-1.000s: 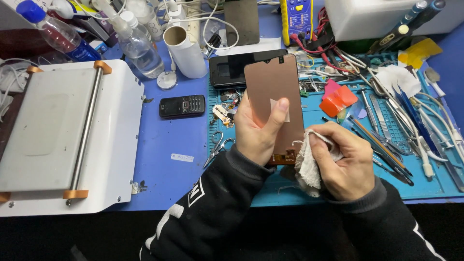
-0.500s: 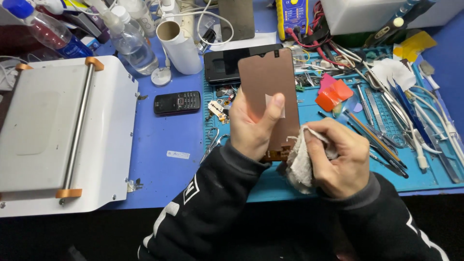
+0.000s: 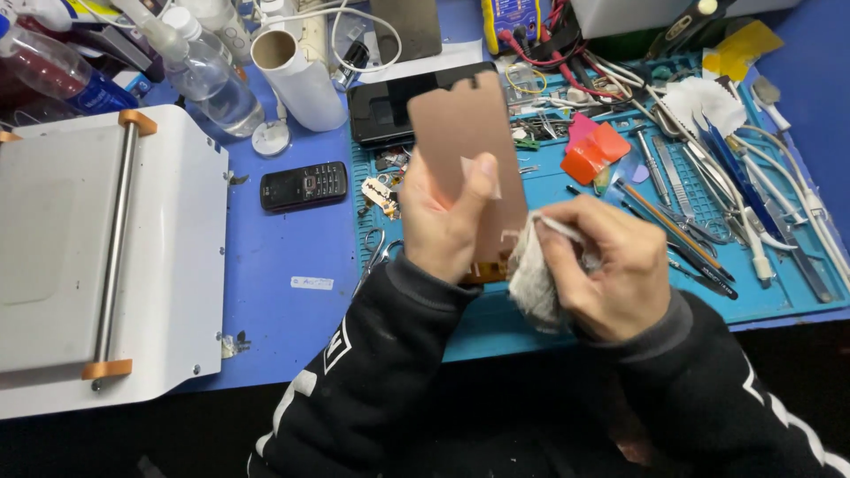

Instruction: The recorder is cleaning and scraping residue off a phone screen using a tool and a cloth at an electronics workbench.

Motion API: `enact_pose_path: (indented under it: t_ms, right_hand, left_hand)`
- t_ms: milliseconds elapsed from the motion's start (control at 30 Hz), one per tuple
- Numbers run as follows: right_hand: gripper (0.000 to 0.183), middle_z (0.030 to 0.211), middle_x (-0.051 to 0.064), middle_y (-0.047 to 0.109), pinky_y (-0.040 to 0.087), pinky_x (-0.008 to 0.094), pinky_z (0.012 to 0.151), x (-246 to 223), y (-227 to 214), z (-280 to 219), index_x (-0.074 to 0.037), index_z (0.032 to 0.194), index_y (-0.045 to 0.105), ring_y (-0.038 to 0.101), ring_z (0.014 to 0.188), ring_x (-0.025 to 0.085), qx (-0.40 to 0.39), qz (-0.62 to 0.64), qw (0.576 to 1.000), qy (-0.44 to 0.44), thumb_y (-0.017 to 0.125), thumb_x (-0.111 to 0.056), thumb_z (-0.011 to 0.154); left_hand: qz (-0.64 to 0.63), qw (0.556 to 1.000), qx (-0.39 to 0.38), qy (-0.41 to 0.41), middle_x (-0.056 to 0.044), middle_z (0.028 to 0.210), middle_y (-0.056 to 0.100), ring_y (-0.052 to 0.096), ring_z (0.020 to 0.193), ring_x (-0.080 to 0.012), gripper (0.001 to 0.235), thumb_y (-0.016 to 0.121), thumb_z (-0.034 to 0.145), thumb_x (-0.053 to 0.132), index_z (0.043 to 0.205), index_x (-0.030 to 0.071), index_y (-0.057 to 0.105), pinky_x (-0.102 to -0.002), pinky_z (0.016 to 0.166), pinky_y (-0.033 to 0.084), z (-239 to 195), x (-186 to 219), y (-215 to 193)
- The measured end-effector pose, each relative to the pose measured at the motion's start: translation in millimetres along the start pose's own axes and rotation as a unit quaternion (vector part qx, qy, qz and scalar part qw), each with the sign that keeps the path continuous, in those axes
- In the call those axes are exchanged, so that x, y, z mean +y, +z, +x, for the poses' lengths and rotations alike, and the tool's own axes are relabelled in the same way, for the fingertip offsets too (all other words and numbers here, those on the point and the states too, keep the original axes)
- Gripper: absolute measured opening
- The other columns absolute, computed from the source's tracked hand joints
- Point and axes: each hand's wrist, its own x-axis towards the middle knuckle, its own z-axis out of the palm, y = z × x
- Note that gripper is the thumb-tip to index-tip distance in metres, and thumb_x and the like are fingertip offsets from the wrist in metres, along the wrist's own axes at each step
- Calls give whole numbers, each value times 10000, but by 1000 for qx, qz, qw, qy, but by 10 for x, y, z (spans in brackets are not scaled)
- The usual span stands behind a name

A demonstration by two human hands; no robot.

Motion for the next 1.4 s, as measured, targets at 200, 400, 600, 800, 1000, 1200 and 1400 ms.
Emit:
enact_pose_path:
  t_ms: [200,400,600,800,1000,1200,1400]
  right_hand:
    - [74,889,65,704,523,241,728,171,-75,357,24,1114,687,654,801,90,72,44,996,3,664,-41,1088]
    - [78,837,56,692,511,243,684,73,5,113,38,1036,691,641,739,89,31,50,998,9,678,-31,1002]
    - [87,911,38,694,510,220,742,249,-93,366,45,1076,660,629,807,62,72,113,991,8,641,-38,1094]
    - [124,910,48,688,502,201,751,359,-70,422,51,1054,660,615,807,58,72,126,989,5,640,-42,1134]
    - [81,885,62,700,519,232,699,34,24,186,36,1054,666,646,772,80,27,96,995,15,644,-33,1016]
    - [86,762,63,685,495,238,586,-29,-30,-122,7,981,702,630,618,84,-66,37,997,19,695,-36,907]
    - [76,763,50,693,486,227,571,-177,-57,-15,3,982,706,622,617,77,-70,76,994,33,680,-21,914]
  left_hand:
    - [10,991,-129,33,-37,1253,652,619,1145,-97,419,694,1014,86,1386,-7,524,-270,1037,523,-78,60,128]
    - [-43,993,-110,14,-56,1202,671,638,1102,-117,398,710,1036,97,1375,-19,535,-292,1022,537,-8,5,31]
    - [-28,987,-156,-6,-52,1243,670,629,1148,-118,415,728,1015,100,1373,-18,552,-292,1040,530,-56,31,100]
    - [5,987,-161,9,-55,1262,653,615,1188,-117,422,716,1014,80,1393,-8,552,-296,1075,513,-62,73,100]
    - [-22,995,-91,46,-35,1165,653,619,1058,-100,362,707,1017,91,1328,5,542,-268,964,521,46,-9,-2]
    - [-36,996,7,86,-2,956,631,591,844,-75,291,701,1040,141,1260,29,547,-239,803,515,77,64,-49]
    - [-38,996,-4,75,16,969,618,571,859,-63,267,684,1049,192,1214,32,547,-227,804,502,106,-5,-117]
